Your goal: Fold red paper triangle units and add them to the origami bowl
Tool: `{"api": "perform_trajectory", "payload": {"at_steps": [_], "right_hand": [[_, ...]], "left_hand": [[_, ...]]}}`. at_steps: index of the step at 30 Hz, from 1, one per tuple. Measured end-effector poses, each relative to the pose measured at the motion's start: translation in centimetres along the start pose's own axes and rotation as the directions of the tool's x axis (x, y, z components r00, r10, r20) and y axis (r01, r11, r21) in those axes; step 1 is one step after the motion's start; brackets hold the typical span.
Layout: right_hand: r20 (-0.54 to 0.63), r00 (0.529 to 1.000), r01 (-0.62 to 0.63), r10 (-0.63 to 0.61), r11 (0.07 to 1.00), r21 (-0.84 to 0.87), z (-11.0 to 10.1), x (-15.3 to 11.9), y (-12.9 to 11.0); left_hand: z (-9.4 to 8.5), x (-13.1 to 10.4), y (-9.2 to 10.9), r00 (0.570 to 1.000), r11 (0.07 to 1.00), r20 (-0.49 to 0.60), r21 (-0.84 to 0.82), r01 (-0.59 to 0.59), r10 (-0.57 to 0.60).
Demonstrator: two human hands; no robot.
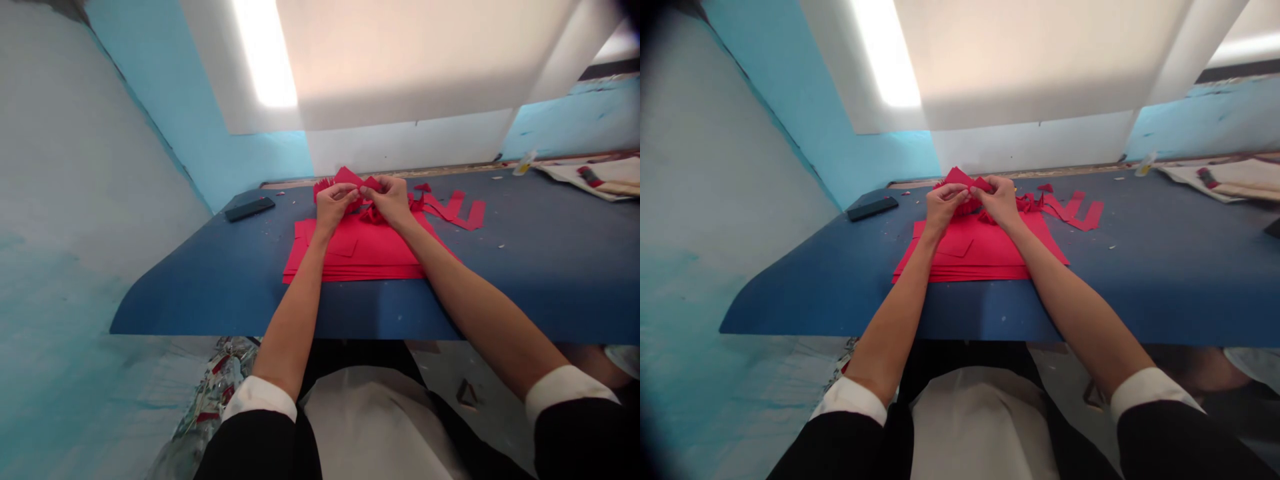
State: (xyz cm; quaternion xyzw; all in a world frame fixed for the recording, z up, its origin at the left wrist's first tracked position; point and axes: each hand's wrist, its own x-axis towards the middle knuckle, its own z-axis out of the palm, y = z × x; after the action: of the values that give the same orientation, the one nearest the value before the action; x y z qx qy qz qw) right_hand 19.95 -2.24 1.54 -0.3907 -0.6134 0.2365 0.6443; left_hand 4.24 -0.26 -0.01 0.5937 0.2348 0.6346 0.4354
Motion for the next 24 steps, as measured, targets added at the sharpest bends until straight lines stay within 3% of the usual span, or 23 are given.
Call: {"api": "perform_trajectory", "payload": {"at_steps": [11, 24], "right_hand": [[-0.033, 0.996, -0.083, 0.085, 0.995, 0.061, 0.53, -0.46, -1.0], [-0.019, 0.997, -0.078, 0.08, 0.993, 0.089, 0.64, -0.47, -1.06]], "left_hand": [[-0.22, 0.14, -0.48, 0.997, 0.995, 0.011, 0.063, -0.08, 0.08], [0.15, -0.01, 0.02, 0.999, 0.99, -0.01, 0.134, -0.049, 0.051]]}}
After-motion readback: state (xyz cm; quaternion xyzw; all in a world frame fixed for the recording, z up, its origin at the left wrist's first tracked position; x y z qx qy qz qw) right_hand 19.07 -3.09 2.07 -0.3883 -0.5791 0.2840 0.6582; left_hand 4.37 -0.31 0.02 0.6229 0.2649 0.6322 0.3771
